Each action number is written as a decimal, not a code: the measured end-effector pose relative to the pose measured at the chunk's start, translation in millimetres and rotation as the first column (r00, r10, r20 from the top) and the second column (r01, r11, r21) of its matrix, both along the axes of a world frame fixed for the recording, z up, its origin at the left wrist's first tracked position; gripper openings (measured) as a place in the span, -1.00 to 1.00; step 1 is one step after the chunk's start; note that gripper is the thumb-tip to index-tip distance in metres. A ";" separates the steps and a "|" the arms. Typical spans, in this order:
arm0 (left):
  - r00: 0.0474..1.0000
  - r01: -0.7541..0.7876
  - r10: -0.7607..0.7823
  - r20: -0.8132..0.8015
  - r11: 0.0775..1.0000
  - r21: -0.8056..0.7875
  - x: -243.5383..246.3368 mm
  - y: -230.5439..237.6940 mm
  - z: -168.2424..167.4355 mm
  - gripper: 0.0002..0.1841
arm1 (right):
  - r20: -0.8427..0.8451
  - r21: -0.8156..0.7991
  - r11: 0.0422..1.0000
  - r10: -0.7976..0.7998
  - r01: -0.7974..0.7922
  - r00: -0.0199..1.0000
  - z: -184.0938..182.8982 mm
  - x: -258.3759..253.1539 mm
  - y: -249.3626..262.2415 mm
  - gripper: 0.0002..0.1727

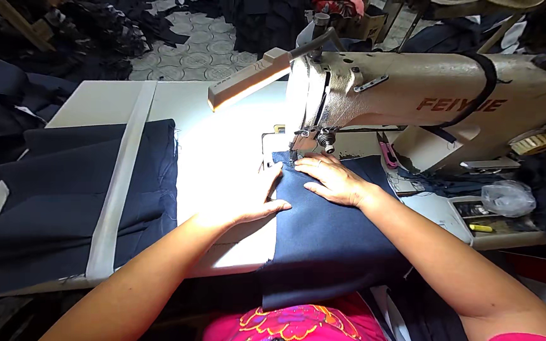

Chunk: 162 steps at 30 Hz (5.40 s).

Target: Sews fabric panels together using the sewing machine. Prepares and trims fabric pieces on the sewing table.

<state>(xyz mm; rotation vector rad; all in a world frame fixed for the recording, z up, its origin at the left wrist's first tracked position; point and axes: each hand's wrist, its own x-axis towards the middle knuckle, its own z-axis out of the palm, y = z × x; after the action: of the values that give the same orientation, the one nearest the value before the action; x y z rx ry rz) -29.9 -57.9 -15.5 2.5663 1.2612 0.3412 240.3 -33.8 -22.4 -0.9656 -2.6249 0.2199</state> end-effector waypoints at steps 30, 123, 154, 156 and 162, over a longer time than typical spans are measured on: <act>0.978 0.068 -0.089 0.187 0.991 0.119 1.7 -76.8 -48.5 0.07 | 0.134 0.037 0.584 -0.807 0.811 0.575 55.5 50.2 -25.6 -0.70; 0.917 0.247 -0.333 0.220 0.906 0.344 -13.3 -83.3 -17.4 -0.66 | -0.130 0.087 0.995 0.050 -0.039 0.990 -0.1 -25.1 -125.5 -0.63; 0.938 0.306 -0.322 0.131 0.944 0.127 -23.1 53.8 -9.8 -0.38 | -0.058 -0.013 0.991 -0.134 0.133 0.989 8.8 -9.4 4.4 -0.67; 0.912 0.373 -0.386 0.139 0.921 0.110 -23.2 65.2 -3.5 -0.44 | 0.045 0.020 0.949 -0.316 0.316 0.948 21.5 -51.3 -33.0 -0.49; 0.857 0.493 -0.491 0.157 0.870 0.026 -24.6 84.4 8.3 -0.45 | 0.212 -0.300 0.833 -0.416 0.464 0.884 22.6 -104.7 -103.3 -0.45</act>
<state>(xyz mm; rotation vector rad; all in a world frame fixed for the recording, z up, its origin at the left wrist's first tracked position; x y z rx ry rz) -54.5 26.5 -7.2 2.6651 0.5136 0.4106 135.6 -137.1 0.2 -1.7341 -2.4316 0.5232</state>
